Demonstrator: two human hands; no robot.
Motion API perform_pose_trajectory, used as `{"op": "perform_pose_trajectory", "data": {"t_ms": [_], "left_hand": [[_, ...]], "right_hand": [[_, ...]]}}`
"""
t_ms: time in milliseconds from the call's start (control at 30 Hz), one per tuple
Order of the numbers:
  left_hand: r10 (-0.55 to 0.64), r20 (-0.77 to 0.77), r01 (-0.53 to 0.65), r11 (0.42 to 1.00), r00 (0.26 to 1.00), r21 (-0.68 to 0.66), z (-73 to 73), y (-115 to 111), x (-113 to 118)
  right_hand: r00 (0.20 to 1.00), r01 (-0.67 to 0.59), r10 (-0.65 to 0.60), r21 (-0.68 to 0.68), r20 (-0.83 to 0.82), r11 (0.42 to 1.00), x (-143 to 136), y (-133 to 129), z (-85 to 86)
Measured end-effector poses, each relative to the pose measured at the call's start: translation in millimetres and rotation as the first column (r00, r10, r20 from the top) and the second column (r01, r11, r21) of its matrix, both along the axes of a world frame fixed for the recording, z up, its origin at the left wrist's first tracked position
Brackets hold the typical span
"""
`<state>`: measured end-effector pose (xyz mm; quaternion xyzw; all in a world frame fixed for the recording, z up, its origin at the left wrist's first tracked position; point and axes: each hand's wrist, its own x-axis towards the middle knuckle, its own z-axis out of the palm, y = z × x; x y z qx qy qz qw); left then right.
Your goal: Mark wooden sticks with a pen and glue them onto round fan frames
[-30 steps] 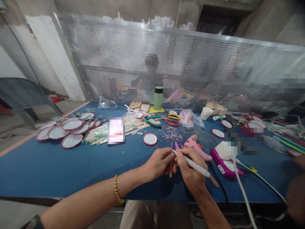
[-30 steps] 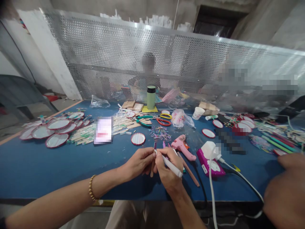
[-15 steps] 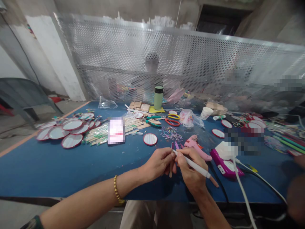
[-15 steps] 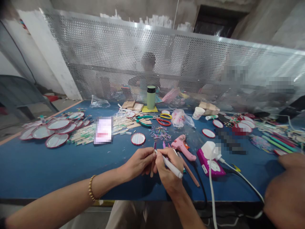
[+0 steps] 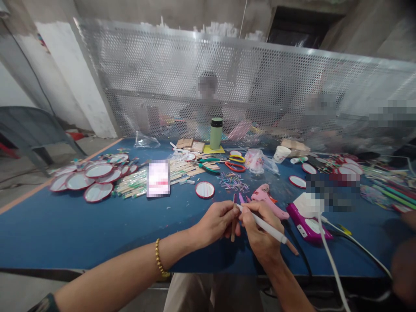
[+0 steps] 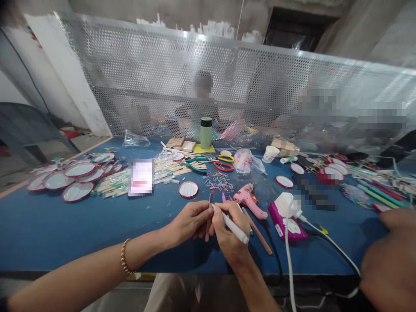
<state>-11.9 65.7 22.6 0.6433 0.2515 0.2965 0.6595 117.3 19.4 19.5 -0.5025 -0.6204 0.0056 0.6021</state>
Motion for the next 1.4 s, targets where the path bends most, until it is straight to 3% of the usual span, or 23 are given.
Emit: {"op": "perform_pose_trajectory", "data": {"t_ms": [1400], "left_hand": [[0.002, -0.018, -0.002, 1.000, 1.000, 0.000, -3.1, 1.1, -0.3]], "right_hand": [[0.999, 0.047, -0.047, -0.016, -0.020, 0.999, 0.6, 0.6, -2.9]]}}
